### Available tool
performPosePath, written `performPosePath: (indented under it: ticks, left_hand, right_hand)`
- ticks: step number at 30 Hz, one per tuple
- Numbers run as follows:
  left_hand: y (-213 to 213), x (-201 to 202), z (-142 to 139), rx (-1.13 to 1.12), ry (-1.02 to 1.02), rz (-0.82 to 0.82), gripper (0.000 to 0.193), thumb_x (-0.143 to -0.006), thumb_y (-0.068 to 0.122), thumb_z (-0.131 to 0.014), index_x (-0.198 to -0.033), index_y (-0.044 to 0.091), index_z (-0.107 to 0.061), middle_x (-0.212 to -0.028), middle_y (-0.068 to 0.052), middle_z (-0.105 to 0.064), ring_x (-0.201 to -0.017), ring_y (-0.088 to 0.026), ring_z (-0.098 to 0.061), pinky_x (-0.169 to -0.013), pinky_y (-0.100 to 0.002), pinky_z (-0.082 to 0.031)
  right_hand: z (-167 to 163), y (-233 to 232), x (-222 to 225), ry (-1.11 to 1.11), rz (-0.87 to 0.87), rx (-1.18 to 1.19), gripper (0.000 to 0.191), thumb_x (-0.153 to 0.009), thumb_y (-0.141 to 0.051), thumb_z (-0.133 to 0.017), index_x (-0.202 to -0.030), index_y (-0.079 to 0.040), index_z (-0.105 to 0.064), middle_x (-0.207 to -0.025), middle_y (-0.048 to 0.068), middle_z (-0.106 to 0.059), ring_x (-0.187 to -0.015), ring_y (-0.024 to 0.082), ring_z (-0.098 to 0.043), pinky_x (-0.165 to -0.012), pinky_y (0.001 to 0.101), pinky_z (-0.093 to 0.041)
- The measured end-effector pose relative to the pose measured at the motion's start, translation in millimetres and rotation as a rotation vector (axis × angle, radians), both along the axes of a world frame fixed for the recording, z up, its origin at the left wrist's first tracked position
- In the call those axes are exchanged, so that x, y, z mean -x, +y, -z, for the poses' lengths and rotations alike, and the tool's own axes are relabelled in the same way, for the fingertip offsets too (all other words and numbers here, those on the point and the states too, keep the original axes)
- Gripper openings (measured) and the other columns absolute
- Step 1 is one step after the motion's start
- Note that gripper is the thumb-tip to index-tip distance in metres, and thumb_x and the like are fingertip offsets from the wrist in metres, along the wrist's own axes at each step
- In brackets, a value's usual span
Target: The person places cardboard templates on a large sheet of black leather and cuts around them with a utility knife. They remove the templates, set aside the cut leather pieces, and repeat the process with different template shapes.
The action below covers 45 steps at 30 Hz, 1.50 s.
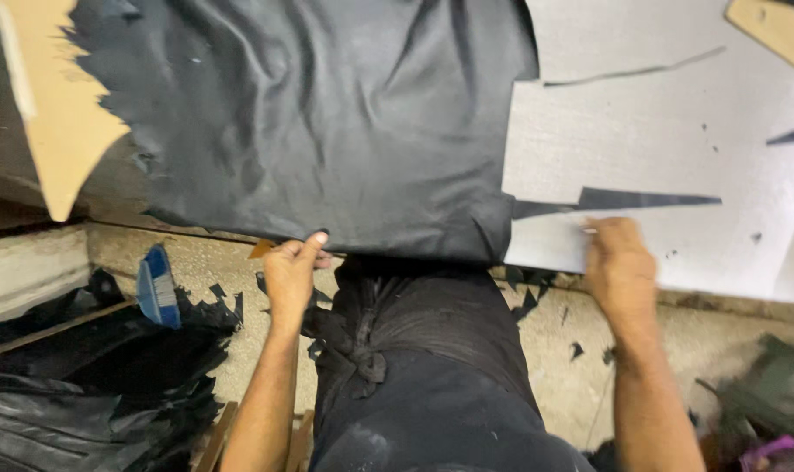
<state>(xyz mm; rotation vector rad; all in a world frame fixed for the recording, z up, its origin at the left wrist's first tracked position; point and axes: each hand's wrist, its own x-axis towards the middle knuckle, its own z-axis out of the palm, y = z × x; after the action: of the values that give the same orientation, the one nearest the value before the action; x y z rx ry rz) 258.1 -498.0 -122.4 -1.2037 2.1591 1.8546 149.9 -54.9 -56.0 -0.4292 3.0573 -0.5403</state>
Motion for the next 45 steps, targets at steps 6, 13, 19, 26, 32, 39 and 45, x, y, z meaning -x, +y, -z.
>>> performPosePath:
  ticks: [6,13,19,26,32,39,45]
  left_hand:
    - [-8.9,9.9,-2.0,-0.032,0.008,0.01,0.035,-0.092,0.026,-0.071,-0.079,-0.006,-0.075,-0.071,-0.012,-0.077,-0.061,-0.015,-0.073,-0.06,-0.026,-0.056]
    - [6.6,-31.0,-21.1,0.173,-0.189,0.646,0.041,-0.095,0.035,-0.07,-0.072,0.002,-0.075,-0.067,-0.013,-0.074,-0.06,-0.025,-0.069,-0.062,-0.036,-0.055]
    - [20.2,-63.5,-7.3,0.386,-0.273,0.876,0.023,-0.089,0.026,-0.072,-0.08,0.004,-0.074,-0.08,-0.02,-0.072,-0.082,-0.04,-0.07,-0.077,-0.05,-0.053]
    - [8.4,-10.3,-45.7,0.27,0.124,0.788,0.017,-0.09,0.021,-0.069,-0.091,0.005,-0.075,-0.091,-0.014,-0.077,-0.086,-0.033,-0.073,-0.079,-0.045,-0.056]
    - [-9.0,61.2,-75.4,0.905,0.295,0.48,0.036,-0.077,0.017,-0.079,-0.109,0.001,-0.072,-0.107,-0.016,-0.067,-0.094,-0.035,-0.061,-0.081,-0.046,-0.048]
    - [5.4,76.4,-66.3,0.935,0.217,0.467,0.041,-0.076,0.02,-0.083,-0.111,0.002,-0.07,-0.104,-0.015,-0.062,-0.093,-0.033,-0.058,-0.08,-0.046,-0.046]
    - [29.1,86.6,-59.9,0.878,0.189,0.387,0.025,-0.077,0.021,-0.083,-0.084,0.007,-0.064,-0.084,-0.011,-0.06,-0.084,-0.033,-0.059,-0.076,-0.047,-0.045]
  right_hand:
    - [-42.1,67.3,35.6,-0.847,-0.064,-1.104,0.028,-0.099,-0.016,-0.054,-0.114,-0.021,-0.078,-0.097,0.004,-0.073,-0.081,0.015,-0.071,-0.077,0.0338,-0.059]
    - [-14.6,-60.0,3.7,-0.788,0.323,-0.207,0.054,-0.087,-0.051,-0.068,-0.124,-0.01,-0.068,-0.09,0.008,-0.077,-0.061,0.022,-0.069,-0.057,0.0392,-0.059]
    - [49.6,-78.1,-34.0,-0.635,0.18,-0.148,0.039,-0.091,-0.041,-0.068,-0.103,-0.004,-0.07,-0.08,0.02,-0.074,-0.075,0.035,-0.071,-0.07,0.0465,-0.053]
    - [75.2,33.2,-103.4,-0.987,0.4,-0.29,0.044,-0.092,-0.047,-0.07,-0.102,-0.004,-0.073,-0.076,0.024,-0.074,-0.078,0.036,-0.074,-0.075,0.0473,-0.058]
    - [45.6,35.5,-99.7,-0.934,0.384,-0.314,0.031,-0.092,-0.041,-0.068,-0.1,-0.014,-0.08,-0.075,0.018,-0.08,-0.075,0.032,-0.079,-0.077,0.0447,-0.059]
    - [-26.8,-131.3,25.1,-0.161,-0.11,0.202,0.022,-0.086,-0.011,-0.072,-0.108,-0.007,-0.074,-0.096,0.012,-0.074,-0.08,0.03,-0.072,-0.071,0.0386,-0.057]
    - [-27.7,-322.1,175.9,0.08,-0.406,0.366,0.037,-0.087,-0.012,-0.072,-0.123,-0.005,-0.067,-0.127,0.012,-0.066,-0.108,0.033,-0.068,-0.089,0.0422,-0.056]
